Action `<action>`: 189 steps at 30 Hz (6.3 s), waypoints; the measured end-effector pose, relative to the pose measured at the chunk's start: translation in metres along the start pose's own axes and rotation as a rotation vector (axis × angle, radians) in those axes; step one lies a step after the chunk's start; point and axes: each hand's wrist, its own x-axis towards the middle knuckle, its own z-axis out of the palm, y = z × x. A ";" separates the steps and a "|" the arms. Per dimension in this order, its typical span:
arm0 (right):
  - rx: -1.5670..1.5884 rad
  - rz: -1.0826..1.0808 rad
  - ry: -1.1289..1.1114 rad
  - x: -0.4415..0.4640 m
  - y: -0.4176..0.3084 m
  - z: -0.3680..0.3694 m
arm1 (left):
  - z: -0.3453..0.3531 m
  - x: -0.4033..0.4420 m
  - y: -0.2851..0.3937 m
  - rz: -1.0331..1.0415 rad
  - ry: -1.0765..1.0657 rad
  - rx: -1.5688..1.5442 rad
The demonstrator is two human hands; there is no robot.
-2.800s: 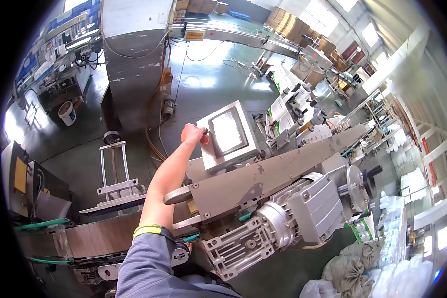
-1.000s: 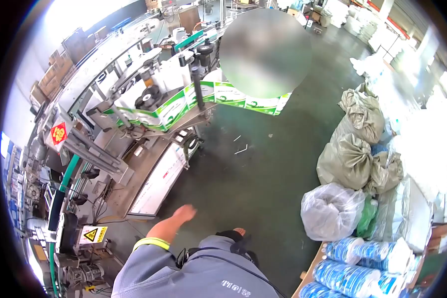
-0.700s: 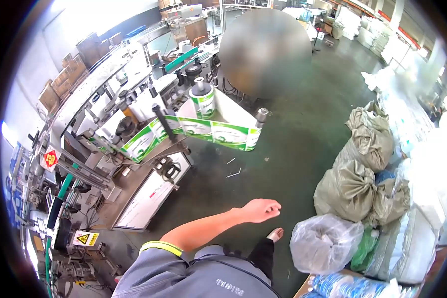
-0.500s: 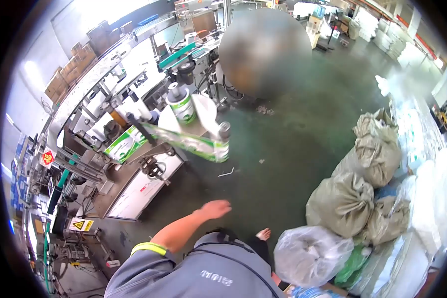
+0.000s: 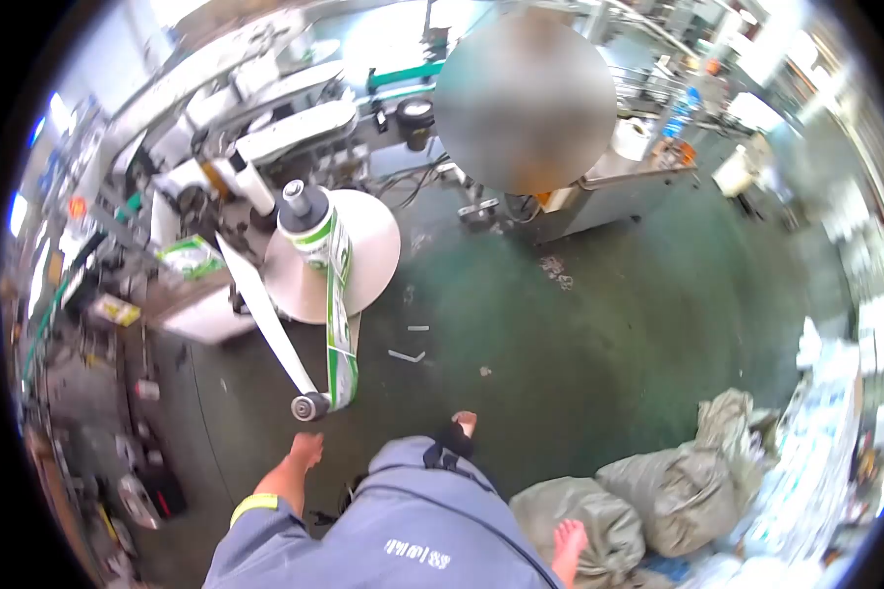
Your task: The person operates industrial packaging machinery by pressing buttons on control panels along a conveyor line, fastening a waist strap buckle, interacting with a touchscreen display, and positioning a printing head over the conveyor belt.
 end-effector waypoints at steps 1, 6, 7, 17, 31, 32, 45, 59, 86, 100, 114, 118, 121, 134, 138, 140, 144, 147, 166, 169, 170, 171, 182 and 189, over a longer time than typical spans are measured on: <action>0.025 0.025 -0.078 0.010 -0.027 0.021 | 0.021 -0.007 0.035 0.099 0.037 -0.027; -0.794 -0.011 -0.353 0.063 -0.145 0.165 | 0.029 -0.061 0.246 0.410 0.249 -0.424; -0.830 -0.055 -0.440 0.088 -0.166 0.190 | 0.019 -0.095 0.285 0.405 0.237 -0.514; -1.035 -0.454 -0.710 0.111 -0.462 0.647 | 0.091 -0.149 0.433 0.072 0.548 -0.831; -1.435 -1.071 -1.551 -0.007 -0.236 1.124 | 0.070 -0.029 0.609 -0.073 0.595 -0.892; -1.483 -1.117 -1.579 -0.030 -0.200 1.141 | 0.071 -0.016 0.617 -0.088 0.554 -0.887; -1.103 -0.947 -1.897 -0.149 0.168 1.392 | 0.101 0.251 0.621 0.045 0.885 -0.284; -0.466 0.388 -1.779 -0.180 0.284 1.556 | 0.099 0.314 0.631 0.033 1.365 -0.339; -0.212 0.308 -1.830 -0.219 0.235 1.647 | 0.104 0.320 0.626 -0.087 1.345 -0.377; -0.290 0.100 -1.799 -0.231 0.287 1.553 | 0.085 0.339 0.612 0.006 1.385 -0.384; -0.347 -0.136 -1.746 -0.241 0.287 1.492 | 0.094 0.340 0.600 0.051 1.486 -0.387; -0.356 -0.167 -1.750 -0.237 0.285 1.487 | 0.096 0.339 0.601 0.064 1.525 -0.363; -0.361 -0.208 -1.761 -0.231 0.284 1.483 | 0.097 0.339 0.605 0.046 1.490 -0.392; -1.639 -1.121 -1.694 0.054 0.058 1.149 | 0.068 0.244 0.636 -0.016 1.069 -0.503; -1.809 -1.140 -2.038 0.035 -0.103 1.063 | 0.073 0.211 0.682 -0.188 0.706 -0.403; -1.948 -1.051 -2.203 -0.021 -0.177 1.059 | 0.038 0.175 0.726 -0.141 0.575 -0.612; -1.543 -1.152 -1.713 -0.039 -0.289 1.025 | -0.032 0.081 0.818 0.141 0.631 -1.251; -1.491 -0.988 -1.350 -0.074 -0.394 1.002 | -0.050 0.030 0.848 0.408 0.563 -1.162; -1.774 -0.753 -0.752 0.273 -0.619 0.787 | -0.004 0.395 1.299 0.103 -0.237 -1.603; -1.791 -0.691 -0.753 0.286 -0.628 0.791 | -0.019 0.416 1.286 0.049 0.052 -1.649; -1.809 -0.700 -0.752 0.289 -0.632 0.791 | -0.024 0.422 1.261 0.212 -0.268 -1.722; -1.805 -0.701 -0.754 0.291 -0.636 0.793 | -0.029 0.430 1.247 0.383 -0.597 -1.762; -1.916 -0.652 -0.745 0.302 -0.654 0.812 | -0.045 0.387 1.304 0.115 -0.646 -1.724; -1.901 -0.626 -0.699 0.309 -0.655 0.814 | -0.051 0.391 1.298 0.239 -0.650 -1.759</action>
